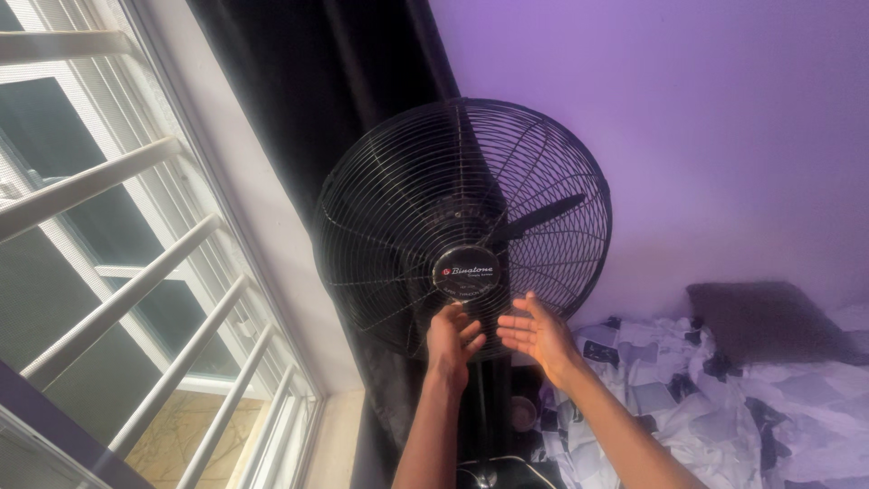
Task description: The person uses a wrench to loosen and remove the nut securing the front grill of a standing fan. They then pull the grill off the fan head, exposing the blades and motor housing.
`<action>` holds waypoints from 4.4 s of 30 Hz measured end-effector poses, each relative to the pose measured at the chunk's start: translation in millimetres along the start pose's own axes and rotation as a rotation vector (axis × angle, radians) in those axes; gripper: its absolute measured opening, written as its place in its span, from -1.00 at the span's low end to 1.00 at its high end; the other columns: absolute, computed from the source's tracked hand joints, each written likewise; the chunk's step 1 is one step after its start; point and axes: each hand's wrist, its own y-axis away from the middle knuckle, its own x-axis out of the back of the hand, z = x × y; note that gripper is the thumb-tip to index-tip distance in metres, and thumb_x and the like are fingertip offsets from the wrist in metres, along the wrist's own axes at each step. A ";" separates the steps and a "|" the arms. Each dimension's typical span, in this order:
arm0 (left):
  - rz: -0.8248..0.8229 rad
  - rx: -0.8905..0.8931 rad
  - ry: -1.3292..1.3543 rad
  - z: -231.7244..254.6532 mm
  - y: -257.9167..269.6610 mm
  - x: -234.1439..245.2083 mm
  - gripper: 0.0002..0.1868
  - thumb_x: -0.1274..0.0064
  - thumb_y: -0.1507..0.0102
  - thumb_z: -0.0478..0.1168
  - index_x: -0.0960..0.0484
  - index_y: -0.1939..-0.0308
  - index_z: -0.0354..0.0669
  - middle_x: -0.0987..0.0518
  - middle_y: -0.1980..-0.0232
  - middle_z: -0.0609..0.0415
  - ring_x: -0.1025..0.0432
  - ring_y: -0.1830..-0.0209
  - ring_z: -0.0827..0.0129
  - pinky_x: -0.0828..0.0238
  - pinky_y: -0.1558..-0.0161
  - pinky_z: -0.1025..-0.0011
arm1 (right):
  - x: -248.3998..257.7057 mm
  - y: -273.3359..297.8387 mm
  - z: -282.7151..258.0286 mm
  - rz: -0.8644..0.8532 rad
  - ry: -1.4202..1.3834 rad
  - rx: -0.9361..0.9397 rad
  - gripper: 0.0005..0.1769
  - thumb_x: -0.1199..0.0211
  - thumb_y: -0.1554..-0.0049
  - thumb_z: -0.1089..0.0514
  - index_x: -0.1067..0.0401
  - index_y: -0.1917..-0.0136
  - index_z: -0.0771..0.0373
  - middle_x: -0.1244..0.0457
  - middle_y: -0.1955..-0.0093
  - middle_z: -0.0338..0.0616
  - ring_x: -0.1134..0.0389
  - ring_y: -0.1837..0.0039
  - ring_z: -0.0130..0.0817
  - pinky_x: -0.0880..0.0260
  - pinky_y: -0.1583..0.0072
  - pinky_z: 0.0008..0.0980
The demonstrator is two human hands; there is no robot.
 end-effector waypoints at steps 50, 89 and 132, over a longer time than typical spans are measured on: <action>-0.009 -0.012 0.008 -4.9 -11.5 -4.5 -0.35 0.12 -0.30 -0.01 -0.34 -0.42 -0.25 -0.39 -0.44 -0.19 -0.42 -0.30 0.10 -0.45 -0.13 0.19 | 5.4 -12.7 0.2 -0.011 0.024 -0.017 -0.11 0.16 -0.24 -0.38 -0.14 -0.51 0.38 -0.26 -0.37 0.37 -0.37 -0.36 0.10 -0.37 -0.37 -0.01; 0.868 0.026 0.258 -111.2 23.8 395.8 -0.58 0.11 -0.28 -0.20 -0.53 -0.17 -0.32 -0.68 0.04 -0.10 -0.52 0.30 0.28 -0.42 0.36 0.39 | -244.4 -22.6 328.7 -0.538 0.410 -0.544 -0.58 -0.17 -0.23 0.01 -0.42 -0.22 0.36 -0.38 0.02 0.05 -0.44 0.07 -0.27 -0.52 0.01 -0.33; 0.690 -0.135 -0.147 -63.4 -22.3 311.8 -0.70 -0.15 -0.27 -0.15 -0.66 0.06 -0.32 -0.65 0.40 -0.03 -0.48 0.55 0.41 -0.42 0.47 0.36 | -231.8 -52.9 304.9 -0.439 0.508 -0.429 -0.29 0.02 -0.22 -0.37 -0.48 -0.28 0.21 -0.30 0.20 -0.20 -0.26 0.32 -0.48 -0.27 0.40 -0.50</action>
